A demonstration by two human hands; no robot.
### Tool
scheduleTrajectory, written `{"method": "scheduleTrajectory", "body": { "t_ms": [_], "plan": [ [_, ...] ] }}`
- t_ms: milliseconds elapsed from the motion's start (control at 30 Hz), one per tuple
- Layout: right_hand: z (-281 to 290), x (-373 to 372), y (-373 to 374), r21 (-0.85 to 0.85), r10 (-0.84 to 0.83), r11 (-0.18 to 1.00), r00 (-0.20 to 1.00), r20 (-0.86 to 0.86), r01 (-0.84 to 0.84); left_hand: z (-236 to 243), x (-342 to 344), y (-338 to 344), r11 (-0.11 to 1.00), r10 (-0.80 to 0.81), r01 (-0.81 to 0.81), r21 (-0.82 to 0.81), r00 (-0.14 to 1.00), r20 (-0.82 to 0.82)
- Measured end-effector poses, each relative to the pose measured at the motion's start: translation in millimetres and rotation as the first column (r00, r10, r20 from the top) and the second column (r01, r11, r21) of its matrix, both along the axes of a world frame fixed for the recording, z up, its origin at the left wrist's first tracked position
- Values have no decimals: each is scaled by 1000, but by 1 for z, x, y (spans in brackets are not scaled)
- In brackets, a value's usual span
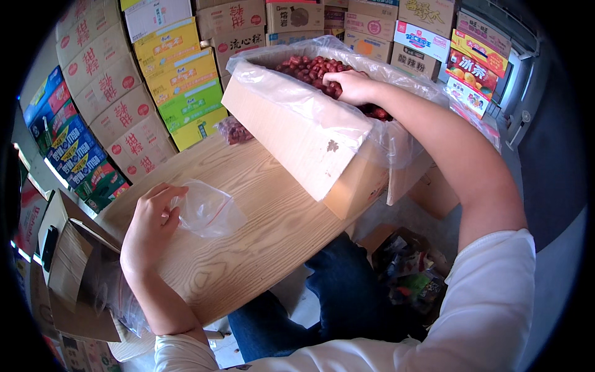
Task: The person repeatedly scoops dried red dates from a large box into small ziplock bags, seals each bag, and places it on the table. The process is repeated multiple times throughout the clip.
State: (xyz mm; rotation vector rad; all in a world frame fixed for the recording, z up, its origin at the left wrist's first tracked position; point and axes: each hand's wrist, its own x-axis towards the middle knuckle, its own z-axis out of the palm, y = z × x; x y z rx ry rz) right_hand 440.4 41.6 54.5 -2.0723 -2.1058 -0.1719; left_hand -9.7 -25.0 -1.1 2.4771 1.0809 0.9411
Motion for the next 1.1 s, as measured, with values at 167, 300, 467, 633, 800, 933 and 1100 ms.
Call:
{"method": "scheduleTrajectory", "body": {
  "t_ms": [167, 300, 467, 633, 800, 933, 1100],
  "plan": [
    [8, 0, -6, 71, -51, 996, 996, -68, 56, 2, -2, -1, 1000, 4, -3, -28, 1000, 24],
    [5, 29, 11, 189, 5, 981, 956, -293, 52, 4, -1, 0, 1000, 5, -5, -27, 1000, 2],
    [31, 25, -4, 213, 78, 964, 596, -799, 160, -6, -2, 9, 997, 51, -46, 61, 996, -68],
    [88, -42, -22, 67, 68, 997, 72, -995, -27, -22, -5, 30, 998, 62, -62, -7, 997, -52],
    [74, -159, -18, 52, 5, 929, -128, -992, -366, -27, -4, 41, 994, 98, -99, -39, 995, -23],
    [16, -250, -14, -93, -233, 847, -208, -950, -524, -26, -7, 44, 982, 95, -88, -167, 995, 33],
    [-39, -302, -1, -114, -254, 929, -381, -889, -352, -11, -2, 41, 958, 112, -74, -278, 986, 122]
  ]
}}
